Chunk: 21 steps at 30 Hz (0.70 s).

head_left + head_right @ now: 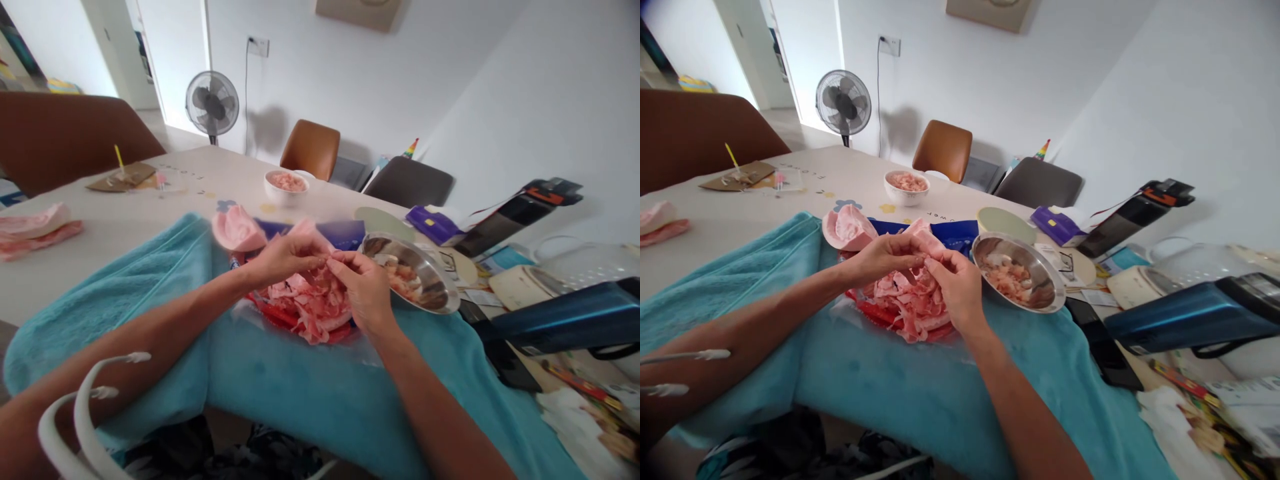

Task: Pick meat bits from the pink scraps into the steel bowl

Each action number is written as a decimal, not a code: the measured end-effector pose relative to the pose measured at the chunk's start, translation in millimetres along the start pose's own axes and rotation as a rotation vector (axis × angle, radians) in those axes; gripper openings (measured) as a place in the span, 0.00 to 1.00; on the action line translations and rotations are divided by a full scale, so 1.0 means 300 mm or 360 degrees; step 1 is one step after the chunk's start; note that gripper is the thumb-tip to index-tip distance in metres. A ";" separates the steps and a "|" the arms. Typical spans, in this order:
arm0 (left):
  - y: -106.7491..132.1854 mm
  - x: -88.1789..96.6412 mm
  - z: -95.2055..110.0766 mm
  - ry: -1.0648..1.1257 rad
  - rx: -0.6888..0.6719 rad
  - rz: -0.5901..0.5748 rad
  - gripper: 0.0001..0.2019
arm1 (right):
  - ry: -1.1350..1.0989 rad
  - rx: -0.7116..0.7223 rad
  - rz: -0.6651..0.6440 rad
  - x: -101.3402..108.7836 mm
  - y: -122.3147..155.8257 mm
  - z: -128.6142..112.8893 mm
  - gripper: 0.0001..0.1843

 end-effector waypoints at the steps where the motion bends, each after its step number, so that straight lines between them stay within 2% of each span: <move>1: 0.000 -0.003 0.000 0.0000 0.0001 -0.0003 0.09 | 0.0013 0.0007 -0.0016 0.001 -0.001 0.003 0.10; 5: 0.001 -0.013 0.006 -0.0045 0.0038 -0.0005 0.08 | 0.0068 0.0041 -0.0090 0.009 -0.012 0.014 0.09; 7: 0.001 -0.018 0.009 -0.0124 0.0039 0.0003 0.06 | 0.0197 0.0143 -0.0078 0.013 -0.018 0.013 0.08; 10: 0.001 -0.027 0.011 -0.0230 0.0045 0.0048 0.03 | 0.0523 0.0407 0.0008 0.018 -0.020 0.002 0.06; 13: 0.002 -0.038 0.014 -0.0196 0.0133 0.0115 0.03 | 0.0837 0.0718 0.0063 0.020 -0.013 -0.012 0.05; 18: 0.010 -0.051 0.024 0.0011 0.0391 0.0207 0.04 | 0.1390 0.1408 0.0139 0.017 0.002 -0.010 0.08; 21: 0.015 -0.048 0.024 0.0152 0.0512 0.0238 0.04 | 0.1527 0.1565 0.0269 0.011 0.007 0.001 0.08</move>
Point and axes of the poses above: each hand's wrist, its own y-axis away from the middle knuckle, its own x-axis out of the back of the hand, z = x × y, the point moved 2 cm from there along -y, towards the middle knuckle, and after that the axes turned 4 degrees about y, right-handed, at the moved point
